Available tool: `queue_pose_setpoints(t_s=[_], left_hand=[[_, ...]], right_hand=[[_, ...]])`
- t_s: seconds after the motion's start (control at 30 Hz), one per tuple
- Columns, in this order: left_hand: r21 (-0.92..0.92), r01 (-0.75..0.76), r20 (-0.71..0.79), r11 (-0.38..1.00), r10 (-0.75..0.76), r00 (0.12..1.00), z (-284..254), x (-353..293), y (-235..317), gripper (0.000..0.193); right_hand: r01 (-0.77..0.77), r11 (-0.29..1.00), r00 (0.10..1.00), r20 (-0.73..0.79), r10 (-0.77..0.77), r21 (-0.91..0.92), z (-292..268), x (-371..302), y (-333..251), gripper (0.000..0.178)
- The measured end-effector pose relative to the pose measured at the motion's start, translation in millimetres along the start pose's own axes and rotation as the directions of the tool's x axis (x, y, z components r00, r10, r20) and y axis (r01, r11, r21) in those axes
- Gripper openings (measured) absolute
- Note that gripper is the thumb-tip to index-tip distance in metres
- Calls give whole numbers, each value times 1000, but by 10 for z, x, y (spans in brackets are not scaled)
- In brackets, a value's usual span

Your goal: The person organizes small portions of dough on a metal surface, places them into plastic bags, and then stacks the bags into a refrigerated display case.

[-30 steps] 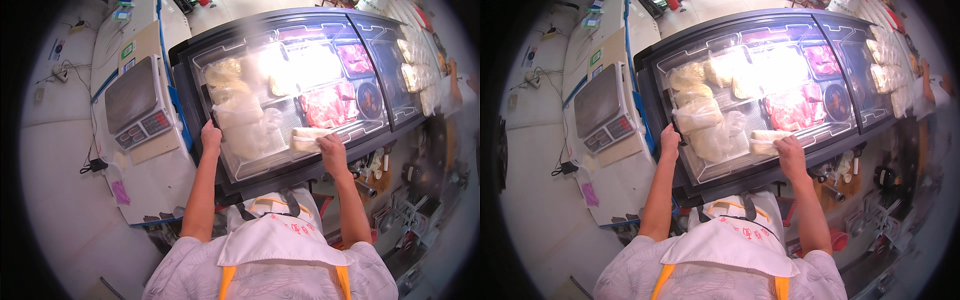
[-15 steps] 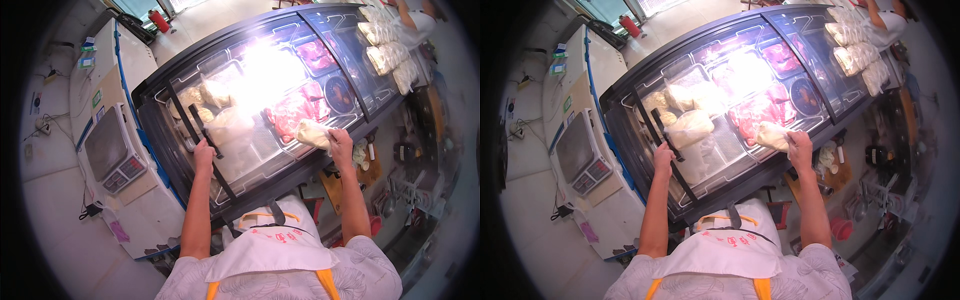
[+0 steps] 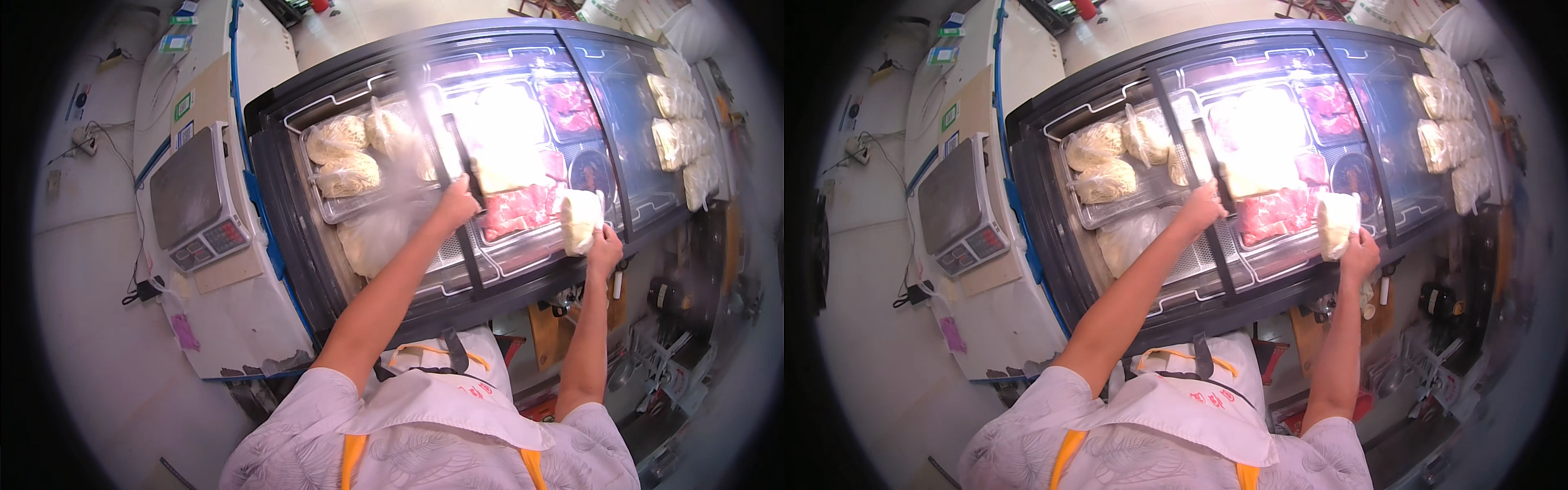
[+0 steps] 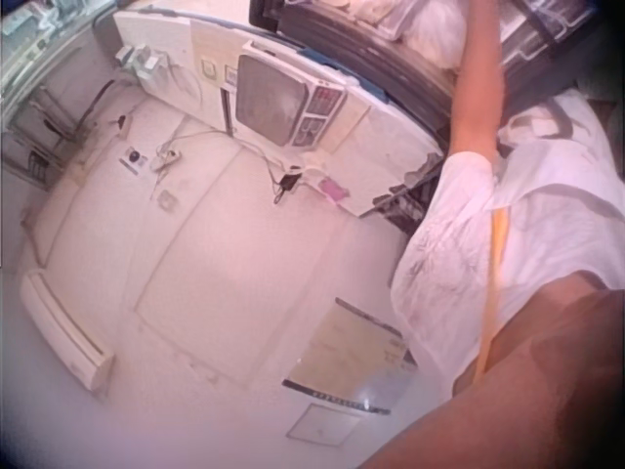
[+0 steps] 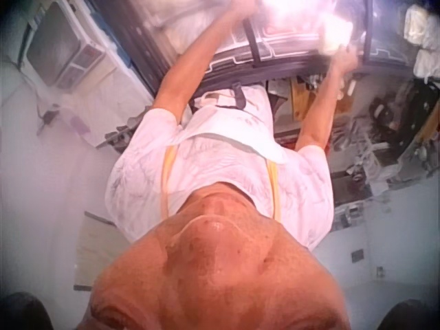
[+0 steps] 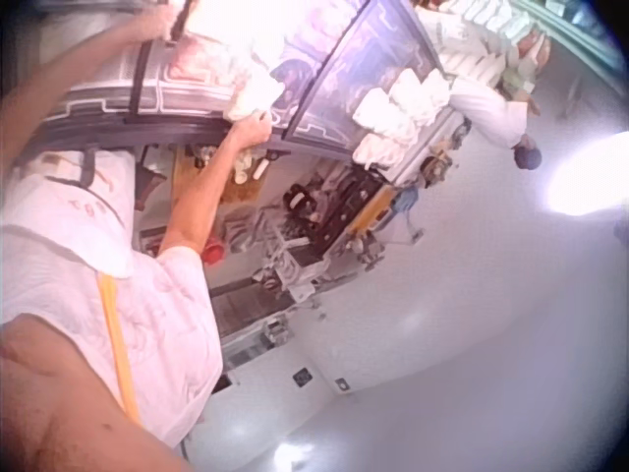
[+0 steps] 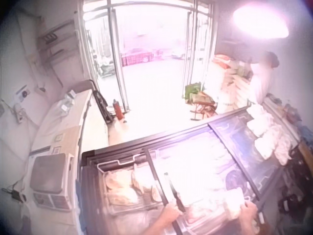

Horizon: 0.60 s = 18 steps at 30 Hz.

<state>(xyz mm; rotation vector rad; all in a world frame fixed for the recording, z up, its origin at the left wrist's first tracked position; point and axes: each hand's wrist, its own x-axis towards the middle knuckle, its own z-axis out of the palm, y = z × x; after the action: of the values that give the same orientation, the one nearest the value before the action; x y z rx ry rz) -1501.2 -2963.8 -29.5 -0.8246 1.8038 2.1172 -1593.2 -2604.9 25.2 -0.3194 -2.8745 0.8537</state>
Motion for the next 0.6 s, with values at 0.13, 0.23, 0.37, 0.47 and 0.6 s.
queue_pose_setpoints(t_s=[0.13,0.23,0.37,0.47,0.6], left_hand=[[-78,-9,190,997,24,981,-197,101,23,76],[106,71,-147,992,-55,988,-691,339,-273,73],[599,86,-496,796,285,820,-1050,949,-566,76],[664,77,-500,744,365,786,-1058,1307,-456,61],[640,6,-487,769,399,777,-1198,1536,-433,44]], right_hand=[[-18,994,1000,7,18,-108,-19,129,174,28],[52,978,994,-81,-70,-202,-45,112,301,31],[124,987,983,-126,-136,-99,8,-337,-402,30],[131,985,986,84,-142,116,162,-766,-663,22],[176,955,924,294,-244,239,401,-1251,-1037,10]])
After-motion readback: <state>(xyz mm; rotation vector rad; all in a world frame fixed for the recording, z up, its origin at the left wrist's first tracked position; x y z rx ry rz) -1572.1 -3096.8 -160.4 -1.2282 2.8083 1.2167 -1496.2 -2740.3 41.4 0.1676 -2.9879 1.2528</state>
